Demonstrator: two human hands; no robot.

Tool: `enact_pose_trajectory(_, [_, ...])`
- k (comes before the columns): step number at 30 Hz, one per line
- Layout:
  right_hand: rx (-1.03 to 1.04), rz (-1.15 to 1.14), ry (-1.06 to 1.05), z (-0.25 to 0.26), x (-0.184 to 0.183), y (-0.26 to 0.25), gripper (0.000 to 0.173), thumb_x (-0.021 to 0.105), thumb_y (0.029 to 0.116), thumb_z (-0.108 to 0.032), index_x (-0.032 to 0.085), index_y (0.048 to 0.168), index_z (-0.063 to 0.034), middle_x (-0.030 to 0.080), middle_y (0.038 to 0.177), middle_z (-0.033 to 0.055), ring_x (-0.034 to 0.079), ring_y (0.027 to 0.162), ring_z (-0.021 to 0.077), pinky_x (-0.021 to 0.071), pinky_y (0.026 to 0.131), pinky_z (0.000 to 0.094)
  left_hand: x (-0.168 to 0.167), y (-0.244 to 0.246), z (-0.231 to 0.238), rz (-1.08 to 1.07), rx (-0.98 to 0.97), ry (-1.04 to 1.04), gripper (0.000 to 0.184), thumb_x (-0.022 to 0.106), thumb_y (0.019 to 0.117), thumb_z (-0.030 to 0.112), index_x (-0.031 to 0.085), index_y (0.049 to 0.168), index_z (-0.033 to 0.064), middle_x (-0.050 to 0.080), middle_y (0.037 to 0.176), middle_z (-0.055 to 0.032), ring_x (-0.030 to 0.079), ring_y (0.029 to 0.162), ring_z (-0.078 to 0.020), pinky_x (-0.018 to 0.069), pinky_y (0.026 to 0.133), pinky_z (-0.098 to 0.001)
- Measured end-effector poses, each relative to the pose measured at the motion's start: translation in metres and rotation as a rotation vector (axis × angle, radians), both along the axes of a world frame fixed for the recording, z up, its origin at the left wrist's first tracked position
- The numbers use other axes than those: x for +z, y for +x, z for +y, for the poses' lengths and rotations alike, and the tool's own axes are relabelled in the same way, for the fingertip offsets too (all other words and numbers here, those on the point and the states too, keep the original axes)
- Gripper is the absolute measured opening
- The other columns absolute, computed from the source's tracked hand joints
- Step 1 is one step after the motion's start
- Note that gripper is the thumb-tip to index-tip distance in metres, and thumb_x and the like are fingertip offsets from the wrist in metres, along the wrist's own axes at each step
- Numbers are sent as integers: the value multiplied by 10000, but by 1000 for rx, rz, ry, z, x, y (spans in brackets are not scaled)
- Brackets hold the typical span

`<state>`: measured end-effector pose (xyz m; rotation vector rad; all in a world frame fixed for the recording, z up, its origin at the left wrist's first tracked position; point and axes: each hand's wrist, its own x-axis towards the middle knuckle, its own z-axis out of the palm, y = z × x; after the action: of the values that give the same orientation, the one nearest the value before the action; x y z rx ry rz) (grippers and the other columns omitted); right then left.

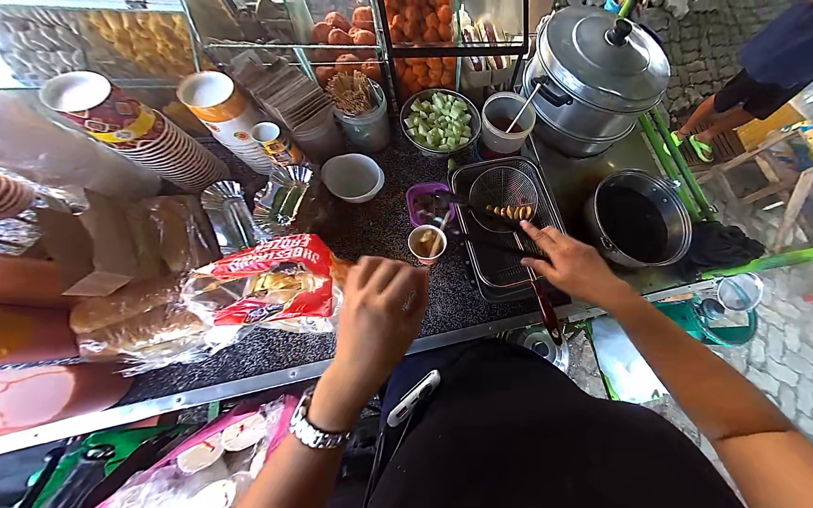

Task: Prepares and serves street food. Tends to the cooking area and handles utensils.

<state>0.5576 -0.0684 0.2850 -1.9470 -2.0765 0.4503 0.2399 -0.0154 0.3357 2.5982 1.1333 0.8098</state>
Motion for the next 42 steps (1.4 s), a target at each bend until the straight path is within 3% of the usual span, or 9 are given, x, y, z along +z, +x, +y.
enact_pose_trajectory(5, [-161,-217,-100,12,35,67,559,681,1006,-278,522,1487,-40,610,1321,276,613,1156,501,490,899,682,-46,15,-21,-19,-228,84,182,598,956,146,736,895,43,717,880,-121,694,915,-311,558,801,-437])
enact_pose_trajectory(15, [-41,-569,-364,54,26,60,447,643,1024,-234,585,1422,-38,649,1291,204,616,1165,435,483,914,588,-80,21,-12,263,25,-102,197,716,849,112,674,827,-79,686,831,-246,703,881,-431,551,793,-535])
enact_pose_trajectory(21, [-99,-345,-175,16,33,80,399,734,967,-244,674,1337,-108,691,1179,182,683,1011,422,540,801,646,-135,46,2,382,-85,-169,208,610,942,68,697,988,-116,709,997,-285,689,1033,-445,532,895,-550])
enact_pose_trajectory(24, [-177,-147,-204,0,29,99,432,698,995,-288,643,1394,-132,680,1232,174,670,1077,404,508,882,677,-152,54,8,499,-185,-354,356,524,1038,180,667,1123,-135,681,1155,-314,632,1186,-458,472,1018,-562])
enact_pose_trajectory(27, [-193,61,-120,-21,9,104,472,727,971,-300,641,1397,-115,684,1196,183,667,1070,390,505,889,671,-131,50,13,406,-168,-497,569,548,1042,447,665,1198,-88,666,1215,-291,605,1232,-440,420,1086,-575])
enact_pose_trajectory(33, [-100,256,43,-36,-25,57,480,735,951,-268,645,1387,-89,690,1232,153,692,1069,306,559,878,574,-39,26,70,-127,162,-542,440,407,1121,262,583,1400,-29,623,1321,-280,588,1252,-440,433,1075,-605])
enact_pose_trajectory(36, [-44,257,101,-25,-35,34,464,733,948,-239,653,1379,-86,694,1220,159,702,1046,314,571,839,567,-19,25,95,-201,217,-562,408,449,1110,271,690,1268,-19,704,1214,-230,656,1179,-370,444,1048,-584])
enact_pose_trajectory(40, [15,225,204,-4,-48,12,444,726,950,-251,667,1362,-98,706,1178,145,709,1013,301,578,801,525,-7,28,97,-228,254,-503,264,605,1047,235,743,1096,15,740,940,-133,685,848,-206,518,828,-446])
enact_pose_trajectory(42, [41,206,217,2,-54,4,441,724,955,-251,665,1363,-94,706,1181,144,708,1024,302,581,819,517,-5,28,95,-195,246,-475,251,638,1027,224,738,1072,-2,728,926,-152,679,848,-244,514,822,-478])
